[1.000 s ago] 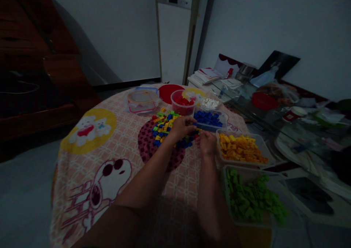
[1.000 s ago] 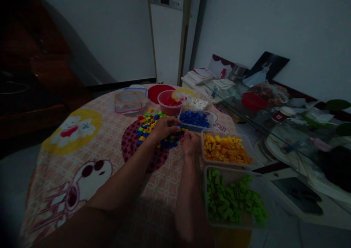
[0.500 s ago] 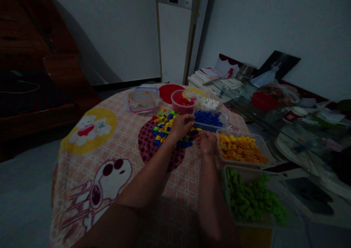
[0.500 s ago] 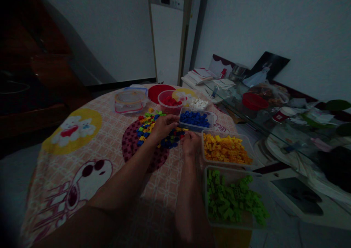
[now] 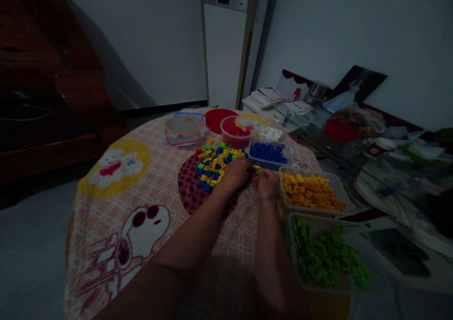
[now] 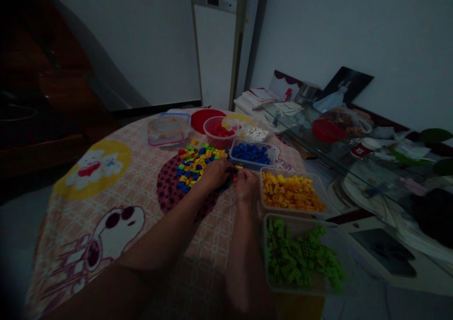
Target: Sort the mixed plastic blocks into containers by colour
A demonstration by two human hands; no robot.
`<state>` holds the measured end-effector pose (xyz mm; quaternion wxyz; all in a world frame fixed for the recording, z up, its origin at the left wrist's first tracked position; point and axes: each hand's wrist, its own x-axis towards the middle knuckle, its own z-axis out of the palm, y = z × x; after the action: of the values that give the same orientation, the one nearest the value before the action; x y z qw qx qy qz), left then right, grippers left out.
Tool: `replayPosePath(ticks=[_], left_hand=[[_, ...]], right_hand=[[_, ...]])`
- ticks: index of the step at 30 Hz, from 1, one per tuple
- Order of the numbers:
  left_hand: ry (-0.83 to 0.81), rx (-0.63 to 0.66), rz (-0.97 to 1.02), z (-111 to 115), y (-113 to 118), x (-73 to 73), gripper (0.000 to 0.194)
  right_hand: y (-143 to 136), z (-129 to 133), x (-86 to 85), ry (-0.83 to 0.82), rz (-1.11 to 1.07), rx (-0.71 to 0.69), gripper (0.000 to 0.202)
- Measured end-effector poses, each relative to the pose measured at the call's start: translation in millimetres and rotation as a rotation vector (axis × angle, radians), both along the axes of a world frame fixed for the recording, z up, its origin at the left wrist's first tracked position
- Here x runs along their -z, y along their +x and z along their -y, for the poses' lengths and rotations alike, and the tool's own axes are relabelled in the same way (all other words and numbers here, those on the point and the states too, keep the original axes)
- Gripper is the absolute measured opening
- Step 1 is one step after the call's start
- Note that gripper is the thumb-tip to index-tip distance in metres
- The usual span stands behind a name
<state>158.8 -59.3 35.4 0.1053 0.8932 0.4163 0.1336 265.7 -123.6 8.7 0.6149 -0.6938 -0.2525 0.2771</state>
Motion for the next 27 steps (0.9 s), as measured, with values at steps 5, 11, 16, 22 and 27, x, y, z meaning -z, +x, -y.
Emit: replayPosePath(ticks=[5, 11, 16, 22, 27], left_hand=[[-0.032, 0.000, 0.030, -1, 0, 1.0, 0.025], [-0.118, 0.009, 0.247, -8, -1, 1.4, 0.021], [-0.321, -0.044, 0.658, -14, 2, 3.5, 0.016], [-0.668, -0.054, 1.102, -16, 11, 10.5, 0.026], [-0.686, 0.078, 1.238, -18, 16, 14.0, 0.043]], right_hand=[[0, 1, 0.3, 0.003, 0.015, -0.010, 0.024], [0, 0, 0.8, -0.004, -0.008, -0.005, 0.022], [2, 0, 3.4, 0.001, 0.022, -0.028, 0.025], [1, 1, 2.0, -0.008, 0.039, -0.035, 0.024], [-1, 1, -1.8, -0.020, 0.004, -0.012, 0.024]])
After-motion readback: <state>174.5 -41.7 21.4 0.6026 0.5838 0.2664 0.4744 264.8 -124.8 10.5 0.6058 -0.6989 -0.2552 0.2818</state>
